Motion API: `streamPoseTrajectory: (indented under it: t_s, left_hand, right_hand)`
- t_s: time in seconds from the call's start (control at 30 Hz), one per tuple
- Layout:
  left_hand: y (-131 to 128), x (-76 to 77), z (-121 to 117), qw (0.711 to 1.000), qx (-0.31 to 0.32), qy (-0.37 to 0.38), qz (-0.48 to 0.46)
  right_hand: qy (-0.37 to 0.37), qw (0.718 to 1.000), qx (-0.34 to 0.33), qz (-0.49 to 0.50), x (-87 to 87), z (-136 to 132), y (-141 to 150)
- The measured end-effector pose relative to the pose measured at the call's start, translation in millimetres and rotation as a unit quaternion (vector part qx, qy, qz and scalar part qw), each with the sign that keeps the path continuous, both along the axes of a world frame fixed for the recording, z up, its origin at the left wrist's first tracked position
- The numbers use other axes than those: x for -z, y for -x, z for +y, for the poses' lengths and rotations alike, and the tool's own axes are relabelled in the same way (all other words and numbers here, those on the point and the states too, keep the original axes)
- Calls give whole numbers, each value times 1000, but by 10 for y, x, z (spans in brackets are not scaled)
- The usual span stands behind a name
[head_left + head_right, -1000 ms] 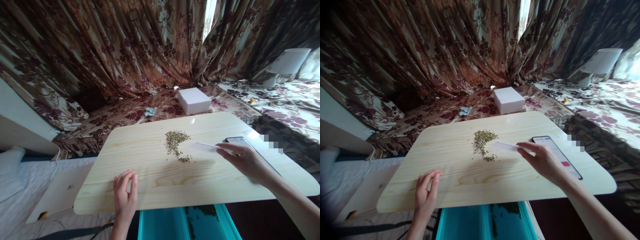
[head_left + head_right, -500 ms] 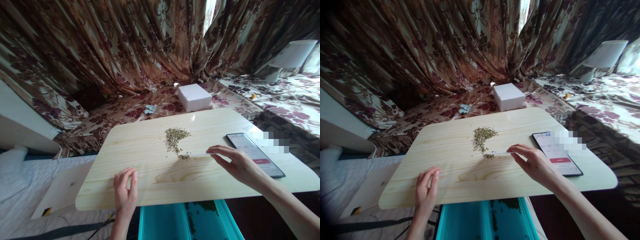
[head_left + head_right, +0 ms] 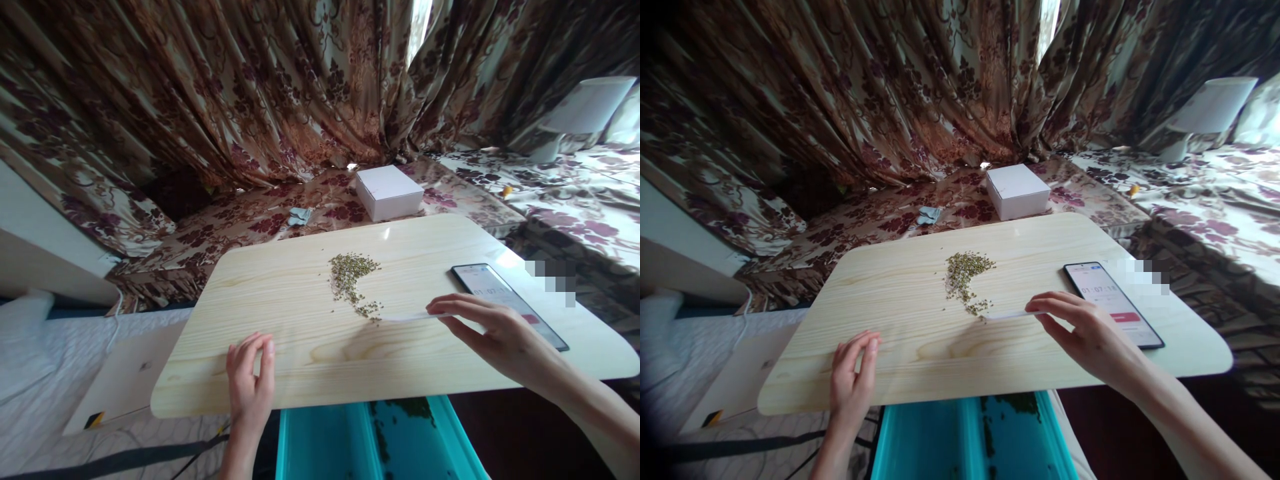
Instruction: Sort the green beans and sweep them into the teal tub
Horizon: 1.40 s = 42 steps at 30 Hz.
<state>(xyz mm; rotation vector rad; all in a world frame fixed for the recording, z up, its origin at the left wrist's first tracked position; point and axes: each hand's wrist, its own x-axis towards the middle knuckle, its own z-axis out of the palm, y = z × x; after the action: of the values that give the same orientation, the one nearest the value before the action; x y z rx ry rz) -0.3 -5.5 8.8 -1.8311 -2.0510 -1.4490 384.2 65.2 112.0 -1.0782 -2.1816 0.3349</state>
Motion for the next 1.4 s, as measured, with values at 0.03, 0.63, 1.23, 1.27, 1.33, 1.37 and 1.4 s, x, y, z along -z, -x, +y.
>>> streamPoseTrajectory:
  t_s: [0.03,0.63,1.23,1.27,1.33,1.37,1.4]
  left_hand:
    - [0,1,-1,1000,0,1,0]
    - [198,181,11,999,16,20,29]
    - [16,21,-11,1000,-9,17,-2]
    - [4,11,-11,1000,-9,15,-2]
    - [16,19,-7,1000,-5,11,1]
    - [38,35,-3,1000,-1,10,4]
    - [66,57,1,1000,2,12,7]
  right_hand:
    - [-2,1000,8,1,-7,-3,-12]
    - [17,999,31,-4,67,-14,-73]
    - [9,1000,-5,-10,-13,-42,142]
    - [5,1000,-10,-13,-19,-55,135]
    - [1,1000,-16,-15,-27,-84,99]
    - [2,1000,-15,-15,-28,-96,75]
    - [4,1000,-12,-13,-26,-104,52]
